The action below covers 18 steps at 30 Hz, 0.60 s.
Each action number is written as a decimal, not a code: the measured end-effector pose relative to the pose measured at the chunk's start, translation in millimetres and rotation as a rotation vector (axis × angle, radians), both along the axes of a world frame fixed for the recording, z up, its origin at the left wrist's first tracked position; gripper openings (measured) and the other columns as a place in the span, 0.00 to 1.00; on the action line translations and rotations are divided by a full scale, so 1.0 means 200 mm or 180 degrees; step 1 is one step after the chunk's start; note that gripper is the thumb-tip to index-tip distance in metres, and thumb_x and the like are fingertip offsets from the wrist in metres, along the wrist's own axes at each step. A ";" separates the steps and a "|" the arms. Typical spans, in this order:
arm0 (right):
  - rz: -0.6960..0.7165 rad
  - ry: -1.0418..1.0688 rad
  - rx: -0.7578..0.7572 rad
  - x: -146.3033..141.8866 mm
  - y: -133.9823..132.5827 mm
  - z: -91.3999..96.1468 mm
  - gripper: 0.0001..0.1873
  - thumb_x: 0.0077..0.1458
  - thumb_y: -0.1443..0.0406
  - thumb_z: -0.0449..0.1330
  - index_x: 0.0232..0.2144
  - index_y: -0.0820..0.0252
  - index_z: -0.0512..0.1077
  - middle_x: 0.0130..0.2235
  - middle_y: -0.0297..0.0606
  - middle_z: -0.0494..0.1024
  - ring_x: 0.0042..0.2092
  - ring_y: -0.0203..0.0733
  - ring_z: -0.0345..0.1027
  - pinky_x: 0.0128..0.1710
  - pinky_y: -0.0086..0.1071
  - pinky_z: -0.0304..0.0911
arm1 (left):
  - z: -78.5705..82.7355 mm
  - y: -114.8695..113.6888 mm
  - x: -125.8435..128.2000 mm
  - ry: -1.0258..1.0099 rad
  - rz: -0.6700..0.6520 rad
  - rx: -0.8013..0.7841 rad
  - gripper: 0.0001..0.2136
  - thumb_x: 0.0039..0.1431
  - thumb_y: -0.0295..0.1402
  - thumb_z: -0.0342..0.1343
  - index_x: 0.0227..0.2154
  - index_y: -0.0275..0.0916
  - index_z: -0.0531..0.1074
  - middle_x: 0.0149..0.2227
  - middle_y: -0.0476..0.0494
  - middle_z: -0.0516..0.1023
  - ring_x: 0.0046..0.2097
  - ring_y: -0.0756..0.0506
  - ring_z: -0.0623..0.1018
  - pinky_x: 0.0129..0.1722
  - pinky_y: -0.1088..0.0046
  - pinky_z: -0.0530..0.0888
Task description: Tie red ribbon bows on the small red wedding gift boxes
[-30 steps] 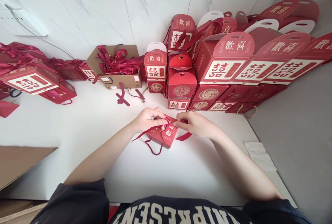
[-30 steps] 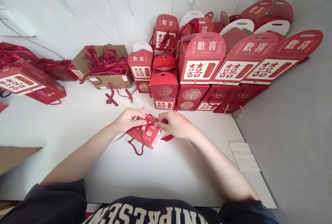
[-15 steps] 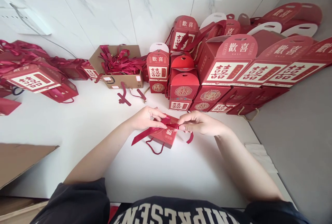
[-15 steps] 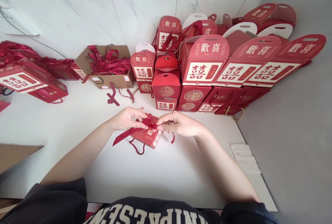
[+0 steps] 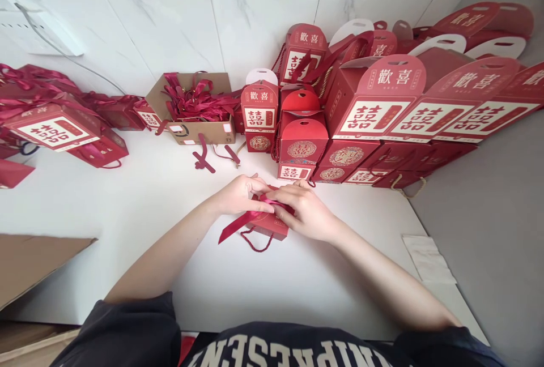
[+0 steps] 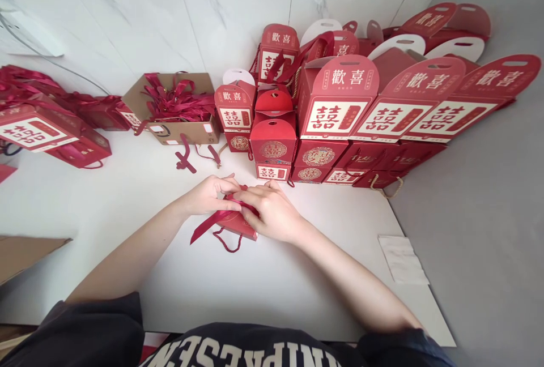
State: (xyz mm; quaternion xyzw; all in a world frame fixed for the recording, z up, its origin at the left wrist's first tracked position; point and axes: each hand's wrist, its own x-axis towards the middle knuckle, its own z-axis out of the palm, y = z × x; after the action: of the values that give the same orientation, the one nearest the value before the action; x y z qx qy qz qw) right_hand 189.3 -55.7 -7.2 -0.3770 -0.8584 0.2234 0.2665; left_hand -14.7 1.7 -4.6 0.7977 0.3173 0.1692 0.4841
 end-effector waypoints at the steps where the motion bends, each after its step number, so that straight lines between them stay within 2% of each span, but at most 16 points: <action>1: 0.0010 -0.0038 0.0014 0.00 0.00 0.00 0.14 0.61 0.69 0.53 0.46 0.56 0.72 0.44 0.42 0.80 0.42 0.44 0.72 0.42 0.37 0.52 | 0.00 0.00 0.00 0.0013 0.0019 0.0029 0.10 0.52 0.38 0.63 0.33 0.37 0.79 0.35 0.46 0.82 0.40 0.46 0.78 0.66 0.54 0.47; 5: 0.0006 0.0194 -0.0207 0.01 -0.01 0.03 0.13 0.60 0.66 0.55 0.47 0.56 0.70 0.39 0.39 0.79 0.40 0.42 0.71 0.44 0.37 0.55 | -0.01 0.00 0.00 0.0049 0.0028 0.0101 0.09 0.56 0.37 0.59 0.31 0.37 0.79 0.33 0.45 0.81 0.38 0.47 0.77 0.65 0.57 0.52; 8: -0.0043 0.0656 -0.0761 0.02 0.00 0.03 0.07 0.61 0.63 0.55 0.40 0.58 0.69 0.31 0.35 0.77 0.32 0.37 0.69 0.38 0.32 0.61 | -0.01 0.00 0.00 0.0093 0.0030 0.0078 0.10 0.56 0.39 0.60 0.32 0.38 0.79 0.35 0.44 0.82 0.41 0.45 0.77 0.62 0.57 0.57; 11: -0.0025 0.0869 -0.1089 0.05 0.01 0.03 0.05 0.60 0.63 0.56 0.38 0.58 0.68 0.31 0.34 0.75 0.32 0.37 0.68 0.34 0.30 0.62 | -0.01 0.00 0.00 0.0107 0.0043 0.0095 0.11 0.54 0.41 0.61 0.32 0.37 0.80 0.34 0.45 0.81 0.39 0.46 0.76 0.62 0.56 0.56; 15: 0.0122 0.0460 -0.1420 0.15 0.03 0.07 0.08 0.58 0.67 0.55 0.41 0.57 0.69 0.29 0.31 0.73 0.30 0.35 0.67 0.32 0.29 0.61 | -0.02 0.00 -0.01 0.0083 0.0101 -0.0009 0.14 0.50 0.41 0.65 0.37 0.39 0.80 0.32 0.45 0.80 0.40 0.45 0.76 0.61 0.57 0.58; 18: 0.0194 -0.0135 -0.1581 0.25 0.06 0.12 0.10 0.57 0.70 0.52 0.39 0.58 0.72 0.28 0.31 0.72 0.28 0.35 0.65 0.31 0.29 0.59 | 0.01 0.01 -0.03 0.0031 0.0039 -0.0154 0.12 0.49 0.40 0.65 0.34 0.39 0.80 0.35 0.43 0.80 0.43 0.44 0.76 0.56 0.61 0.65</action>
State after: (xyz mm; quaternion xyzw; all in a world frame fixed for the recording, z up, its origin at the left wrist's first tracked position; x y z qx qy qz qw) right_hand 239.3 -44.0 17.2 -0.4095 -0.7935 0.4276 0.1408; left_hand -21.5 4.1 -2.6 0.7846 0.3285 0.1605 0.5007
